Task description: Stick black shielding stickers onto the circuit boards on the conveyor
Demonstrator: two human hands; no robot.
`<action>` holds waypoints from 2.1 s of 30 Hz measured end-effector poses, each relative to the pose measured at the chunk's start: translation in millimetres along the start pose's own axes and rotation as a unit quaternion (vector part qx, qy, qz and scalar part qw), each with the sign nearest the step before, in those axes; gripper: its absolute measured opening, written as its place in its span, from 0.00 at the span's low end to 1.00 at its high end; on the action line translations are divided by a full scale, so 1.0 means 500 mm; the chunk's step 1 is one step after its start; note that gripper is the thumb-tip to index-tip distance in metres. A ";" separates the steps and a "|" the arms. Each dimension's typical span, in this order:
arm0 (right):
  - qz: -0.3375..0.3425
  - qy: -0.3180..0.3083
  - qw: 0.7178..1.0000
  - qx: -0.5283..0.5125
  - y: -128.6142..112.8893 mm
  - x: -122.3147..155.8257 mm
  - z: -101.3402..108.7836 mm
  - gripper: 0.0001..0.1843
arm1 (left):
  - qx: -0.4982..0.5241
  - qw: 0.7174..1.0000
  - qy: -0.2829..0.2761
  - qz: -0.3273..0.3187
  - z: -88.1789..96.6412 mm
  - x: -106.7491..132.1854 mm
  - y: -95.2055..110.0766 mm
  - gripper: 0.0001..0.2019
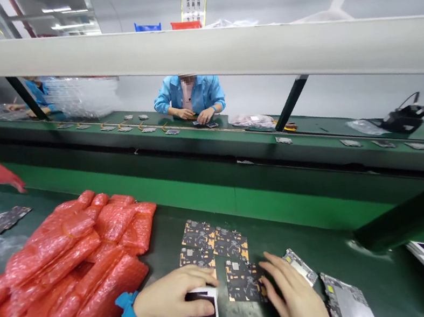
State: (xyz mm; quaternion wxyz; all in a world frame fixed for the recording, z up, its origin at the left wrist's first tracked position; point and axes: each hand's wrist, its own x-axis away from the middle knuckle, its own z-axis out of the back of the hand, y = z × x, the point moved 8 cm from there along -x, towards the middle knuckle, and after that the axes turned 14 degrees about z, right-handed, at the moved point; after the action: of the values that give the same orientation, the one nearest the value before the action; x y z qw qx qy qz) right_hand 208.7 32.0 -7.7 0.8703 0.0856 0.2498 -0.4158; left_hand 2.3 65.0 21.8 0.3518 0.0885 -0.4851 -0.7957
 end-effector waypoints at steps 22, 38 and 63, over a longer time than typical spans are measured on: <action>-0.098 -0.120 0.986 0.069 0.118 0.048 -0.015 0.30 | -0.123 0.989 0.019 0.079 -0.006 -0.010 -0.035 0.21; -0.181 0.020 0.983 0.021 0.164 -0.009 -0.008 0.24 | 0.011 1.000 0.021 -0.017 0.009 -0.005 -0.014 0.31; 0.120 -0.091 0.989 -0.016 -0.030 0.069 0.023 0.24 | 0.020 0.999 -0.011 -0.021 -0.013 -0.020 -0.001 0.29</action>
State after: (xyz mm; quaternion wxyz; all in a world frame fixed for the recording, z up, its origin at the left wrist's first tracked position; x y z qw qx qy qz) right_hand 219.8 -5.2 -14.7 0.9341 0.0630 0.1644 -0.3106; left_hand 12.5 66.9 15.8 0.3274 0.0970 -0.5032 -0.7939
